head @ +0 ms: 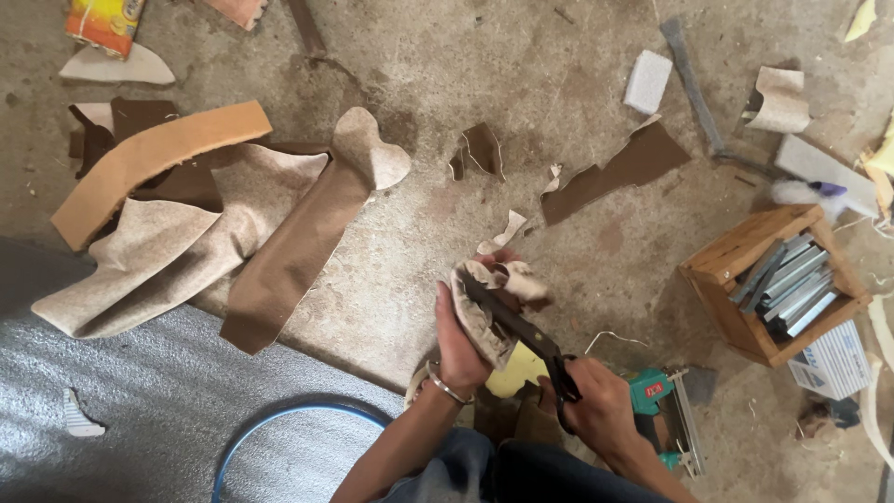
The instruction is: The person wraps a beige fabric around a yellow foam heart, secures it with a pneumatic staple gun, and trims excess fabric with scissors. The person then cuts a brown fabric piece using the foam heart as a template and staples the brown fabric to the foam.
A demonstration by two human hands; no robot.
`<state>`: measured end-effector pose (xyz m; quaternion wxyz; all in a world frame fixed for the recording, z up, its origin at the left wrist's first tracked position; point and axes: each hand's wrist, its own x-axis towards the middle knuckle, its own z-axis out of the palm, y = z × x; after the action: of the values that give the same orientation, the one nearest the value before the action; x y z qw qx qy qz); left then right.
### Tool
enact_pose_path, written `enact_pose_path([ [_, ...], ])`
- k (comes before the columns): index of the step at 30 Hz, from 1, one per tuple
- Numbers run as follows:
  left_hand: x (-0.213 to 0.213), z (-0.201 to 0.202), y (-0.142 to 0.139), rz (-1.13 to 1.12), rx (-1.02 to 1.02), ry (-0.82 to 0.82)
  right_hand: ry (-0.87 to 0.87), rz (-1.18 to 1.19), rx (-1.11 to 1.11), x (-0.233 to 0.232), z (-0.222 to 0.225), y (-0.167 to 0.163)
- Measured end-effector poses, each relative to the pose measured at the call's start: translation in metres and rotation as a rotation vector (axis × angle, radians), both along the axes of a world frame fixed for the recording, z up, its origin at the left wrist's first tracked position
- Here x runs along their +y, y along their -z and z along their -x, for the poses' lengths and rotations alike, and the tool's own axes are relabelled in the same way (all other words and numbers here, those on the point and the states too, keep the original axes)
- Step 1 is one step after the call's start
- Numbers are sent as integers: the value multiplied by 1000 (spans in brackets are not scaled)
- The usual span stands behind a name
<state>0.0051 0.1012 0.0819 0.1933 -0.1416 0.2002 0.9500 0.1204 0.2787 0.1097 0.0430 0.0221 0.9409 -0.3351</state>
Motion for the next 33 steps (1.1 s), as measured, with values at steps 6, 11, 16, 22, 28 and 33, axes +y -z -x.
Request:
enact_pose_path([
  [6,-27,13,-17,-47,-110,217,262,-42,-47,21,-5,6],
  [11,-37,21,-16,-52,48,192,550,-129,-315,49,-3,14],
  [16,-38,12,-14,-116,83,163,445,-347,-183,70,7,47],
  [22,-26,6,-12,934,661,276,381,-429,-420,73,1,69],
  [28,-3,-18,-16,1162,867,334,234,-202,-204,51,11,37],
  [33,23,-35,-5,756,500,399,161,583,-493,9,14,20],
])
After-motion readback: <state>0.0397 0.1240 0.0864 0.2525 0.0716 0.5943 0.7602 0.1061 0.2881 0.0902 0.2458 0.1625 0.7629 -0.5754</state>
